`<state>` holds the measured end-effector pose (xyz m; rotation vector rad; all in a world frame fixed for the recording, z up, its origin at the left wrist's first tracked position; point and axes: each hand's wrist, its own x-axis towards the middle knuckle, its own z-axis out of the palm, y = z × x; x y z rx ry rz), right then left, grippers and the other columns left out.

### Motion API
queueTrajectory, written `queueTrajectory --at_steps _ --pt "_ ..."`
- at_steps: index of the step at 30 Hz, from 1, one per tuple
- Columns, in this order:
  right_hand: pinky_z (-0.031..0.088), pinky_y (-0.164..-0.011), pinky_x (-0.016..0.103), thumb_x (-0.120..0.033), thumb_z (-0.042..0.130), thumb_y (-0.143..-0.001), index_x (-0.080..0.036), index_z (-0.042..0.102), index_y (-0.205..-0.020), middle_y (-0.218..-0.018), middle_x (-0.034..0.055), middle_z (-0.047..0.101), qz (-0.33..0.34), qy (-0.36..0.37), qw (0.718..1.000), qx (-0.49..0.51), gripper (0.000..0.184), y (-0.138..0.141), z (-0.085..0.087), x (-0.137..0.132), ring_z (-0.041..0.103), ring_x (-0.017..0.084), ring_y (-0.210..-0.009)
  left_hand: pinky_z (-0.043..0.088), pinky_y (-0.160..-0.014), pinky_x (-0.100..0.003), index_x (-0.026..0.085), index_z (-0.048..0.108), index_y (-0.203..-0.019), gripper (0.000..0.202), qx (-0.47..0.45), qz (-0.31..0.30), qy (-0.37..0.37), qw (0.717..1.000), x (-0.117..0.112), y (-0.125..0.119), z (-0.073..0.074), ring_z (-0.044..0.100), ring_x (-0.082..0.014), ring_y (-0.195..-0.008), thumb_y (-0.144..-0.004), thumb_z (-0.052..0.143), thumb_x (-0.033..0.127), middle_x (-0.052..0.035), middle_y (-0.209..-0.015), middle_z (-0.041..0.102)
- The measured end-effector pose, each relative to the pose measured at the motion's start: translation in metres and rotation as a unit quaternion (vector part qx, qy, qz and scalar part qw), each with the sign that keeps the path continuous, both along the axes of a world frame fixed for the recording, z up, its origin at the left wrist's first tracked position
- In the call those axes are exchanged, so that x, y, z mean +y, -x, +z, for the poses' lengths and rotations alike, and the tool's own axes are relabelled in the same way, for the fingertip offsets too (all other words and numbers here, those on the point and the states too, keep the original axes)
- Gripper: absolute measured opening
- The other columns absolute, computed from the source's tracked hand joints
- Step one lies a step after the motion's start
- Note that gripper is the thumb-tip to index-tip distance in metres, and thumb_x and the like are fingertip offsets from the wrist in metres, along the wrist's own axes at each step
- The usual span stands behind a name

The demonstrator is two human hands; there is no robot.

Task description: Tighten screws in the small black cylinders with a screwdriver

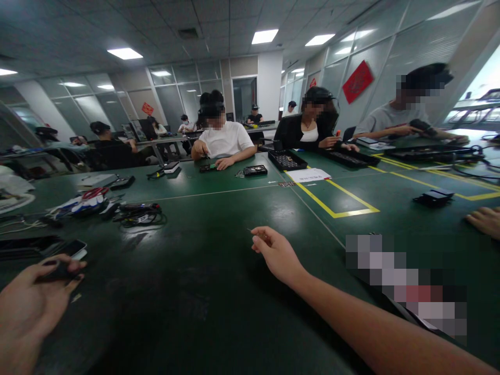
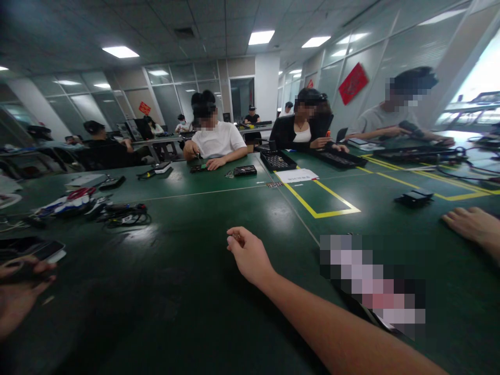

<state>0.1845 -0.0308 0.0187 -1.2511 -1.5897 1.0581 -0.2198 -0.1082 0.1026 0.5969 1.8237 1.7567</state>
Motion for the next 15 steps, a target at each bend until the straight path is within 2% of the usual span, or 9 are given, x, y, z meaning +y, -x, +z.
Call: queueTrajectory --at_steps 2,3,7,11,13,15 --pt "0.05 -0.076 0.033 -0.03 0.053 -0.094 -0.021 0.062 -0.114 -0.085 0.0019 0.07 -0.008 0.0 1.0 0.005 0.023 0.001 0.001 0.0 0.068 0.018 -0.082 0.052 -0.06 -0.025 0.019 0.055 -0.07 0.014 -0.069 -0.028 -0.03 0.997 0.016 -0.023 0.003 0.056 -0.0167 -0.069 -0.068 0.045 0.009 -0.0006 -0.064 0.055" --pt "0.05 -0.076 0.033 -0.03 0.053 -0.094 -0.021 0.061 -0.114 -0.084 0.0018 0.07 -0.013 -0.001 1.0 0.009 0.023 0.001 0.001 0.0 0.068 0.018 -0.081 0.053 -0.063 -0.025 0.018 0.057 -0.071 0.014 -0.088 -0.061 -0.031 0.994 0.024 -0.036 0.004 0.057 -0.0168 -0.071 -0.068 0.046 0.009 -0.0015 -0.065 0.055" --pt "0.05 -0.077 0.033 -0.033 0.048 -0.097 -0.02 0.06 -0.115 -0.08 0.0015 0.07 -0.035 -0.019 0.999 0.016 0.025 0.0 0.004 -0.001 0.069 0.018 -0.081 0.048 -0.061 -0.024 0.016 0.06 -0.074 0.014 -0.094 -0.188 -0.051 0.976 0.054 -0.091 0.001 0.054 -0.0172 -0.071 -0.068 0.047 0.016 -0.0041 -0.07 0.056" --pt "0.049 -0.07 0.031 -0.04 0.049 -0.097 -0.021 0.063 -0.113 -0.071 -0.0007 0.067 -0.037 -0.043 0.998 -0.006 0.029 -0.003 0.01 -0.005 0.067 0.018 -0.072 0.046 -0.07 -0.028 0.016 0.06 -0.071 0.013 -0.009 -0.318 -0.072 0.945 0.078 -0.138 -0.017 0.055 -0.0194 -0.075 -0.065 0.05 0.022 -0.0045 -0.07 0.056" --pt "0.047 -0.065 0.03 -0.043 0.052 -0.096 -0.022 0.066 -0.109 -0.068 -0.0017 0.064 -0.039 -0.05 0.998 -0.017 0.029 -0.004 0.012 -0.007 0.064 0.017 -0.067 0.045 -0.073 -0.032 0.017 0.061 -0.073 0.017 0.068 -0.374 -0.067 0.923 0.086 -0.16 -0.03 0.056 -0.0216 -0.077 -0.068 0.048 0.026 -0.0048 -0.071 0.058" --pt "0.046 -0.063 0.03 -0.045 0.054 -0.094 -0.023 0.068 -0.102 -0.07 -0.0013 0.063 -0.045 -0.062 0.997 -0.02 0.027 -0.004 0.013 -0.008 0.061 0.017 -0.065 0.043 -0.074 -0.034 0.018 0.062 -0.078 0.021 0.165 -0.404 -0.052 0.898 0.092 -0.178 -0.045 0.057 -0.0233 -0.078 -0.073 0.045 0.027 -0.0047 -0.073 0.06"
